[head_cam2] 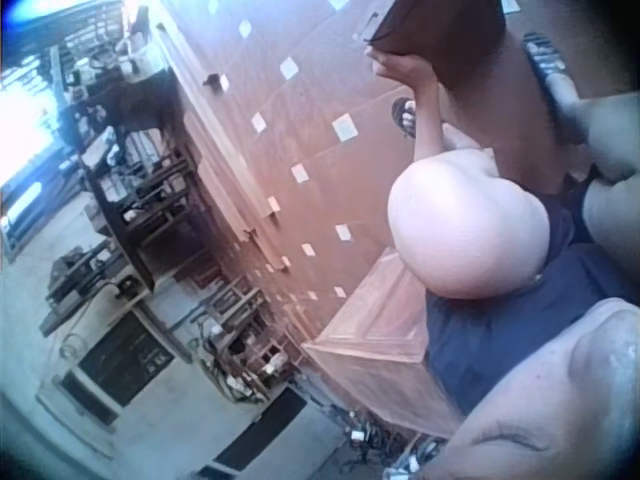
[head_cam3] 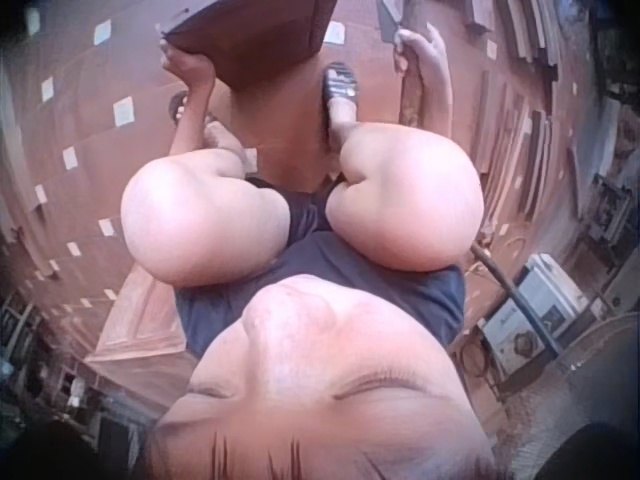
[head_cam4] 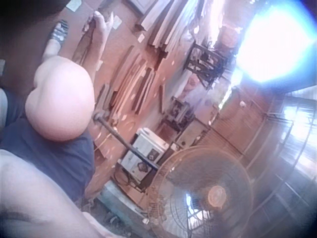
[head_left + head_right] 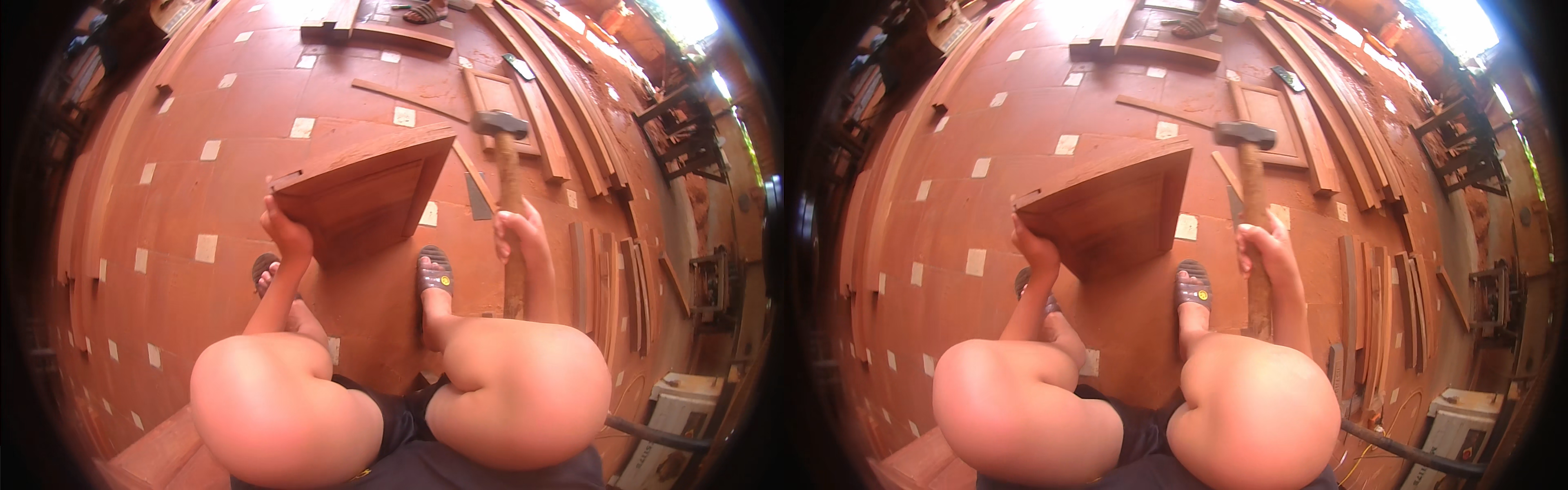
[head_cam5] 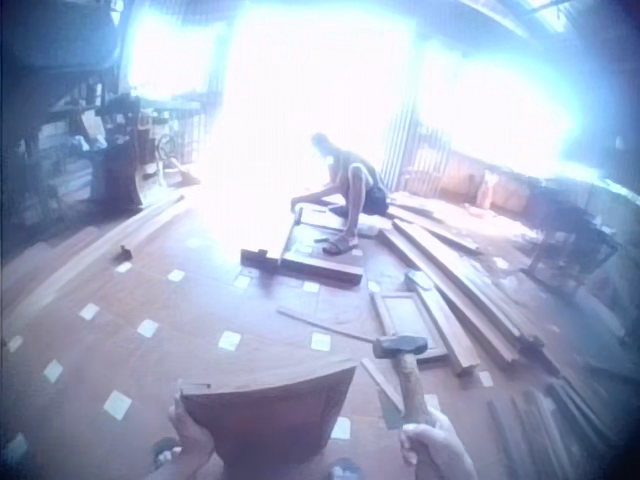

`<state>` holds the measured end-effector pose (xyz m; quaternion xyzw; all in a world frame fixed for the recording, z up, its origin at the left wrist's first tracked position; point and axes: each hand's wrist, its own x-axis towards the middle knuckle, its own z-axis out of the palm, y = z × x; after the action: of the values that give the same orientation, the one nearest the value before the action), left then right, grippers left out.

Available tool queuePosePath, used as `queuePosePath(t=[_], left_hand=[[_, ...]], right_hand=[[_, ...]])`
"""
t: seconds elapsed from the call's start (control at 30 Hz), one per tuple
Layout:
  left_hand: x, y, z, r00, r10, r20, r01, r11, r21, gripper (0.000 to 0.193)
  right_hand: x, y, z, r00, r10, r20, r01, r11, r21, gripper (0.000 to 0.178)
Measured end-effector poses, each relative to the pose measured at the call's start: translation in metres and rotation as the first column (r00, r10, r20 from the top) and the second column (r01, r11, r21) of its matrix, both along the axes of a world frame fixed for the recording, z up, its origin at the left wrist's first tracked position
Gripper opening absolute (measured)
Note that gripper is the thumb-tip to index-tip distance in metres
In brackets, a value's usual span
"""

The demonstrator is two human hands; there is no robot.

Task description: The person assembles a wooden frame by hand, fitting four mitered pieces together and inserting a rectangular wooden panel into the center. They use a hammer to tap the joints and panel into place, then inspect the assembled unit.

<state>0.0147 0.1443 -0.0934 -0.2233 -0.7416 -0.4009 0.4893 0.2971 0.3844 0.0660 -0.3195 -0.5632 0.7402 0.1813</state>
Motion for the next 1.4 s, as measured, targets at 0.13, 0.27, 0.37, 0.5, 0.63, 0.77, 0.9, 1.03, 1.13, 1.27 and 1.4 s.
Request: queuePosePath(t=[0.13,0.27,0.37,0.5,0.63,0.77,0.9,1.03,1.13,1.27,1.4], left_hand=[[0.011,0.004,0.027,0.897,-0.274,0.346,0.216,0.956,0.197,0.05],[0.007,0.008,0.026,0.921,-0.249,0.3,0.195,0.96,0.198,0.053],[0.003,0.0,0.018,0.959,-0.19,0.211,0.162,0.976,0.144,0.051],[0.018,0.01,0.035,0.818,-0.415,0.4,0.331,0.906,0.263,0.046],[0.015,0.004,0.026,0.853,-0.362,0.376,0.31,0.931,0.192,0.044],[0.011,0.008,0.022,0.957,-0.23,0.177,0.211,0.97,0.118,0.042],[0.016,0.002,0.022,0.933,-0.306,0.191,0.267,0.941,0.206,0.029],[0.017,0.006,0.019,0.948,-0.314,0.052,0.311,0.949,0.051,0.016],[0.003,-0.002,-0.002,0.953,-0.296,0.068,0.295,0.955,0.024,0.022],[0.014,0.007,0.006,0.967,-0.254,-0.012,0.254,0.967,-0.018,0.017],[0.011,0.002,0.002,0.95,-0.287,0.122,0.28,0.957,0.073,0.014]], right_hand=[[0.004,-0.001,-0.016,0.998,-0.068,-0.016,0.068,0.998,-0.003,0.025],[-0.001,-0.018,-0.003,0.989,0.092,0.113,-0.104,0.989,0.104,0.029],[-0.004,-0.023,-0.001,0.988,0.115,0.1,-0.125,0.988,0.095,0.029],[0.019,0.004,-0.01,1.0,0.012,0.007,-0.012,1.0,0.022,0.027],[0.021,0.007,-0.031,0.997,-0.059,-0.045,0.06,0.998,0.022,0.027],[0.006,-0.012,-0.009,0.998,-0.051,0.033,0.046,0.991,0.129,0.027],[-0.006,-0.019,-0.003,0.989,0.135,0.067,-0.145,0.974,0.176,0.025],[0.004,-0.003,-0.005,0.997,0.08,0.024,-0.082,0.99,0.114,0.023],[0.009,0.008,-0.02,0.995,-0.001,-0.1,0.002,1.0,0.011,0.023],[0.012,-0.003,-0.024,0.995,-0.077,-0.068,0.081,0.995,0.055,0.024],[0.005,-0.02,-0.012,0.997,0.039,0.065,-0.051,0.978,0.2,0.027]])
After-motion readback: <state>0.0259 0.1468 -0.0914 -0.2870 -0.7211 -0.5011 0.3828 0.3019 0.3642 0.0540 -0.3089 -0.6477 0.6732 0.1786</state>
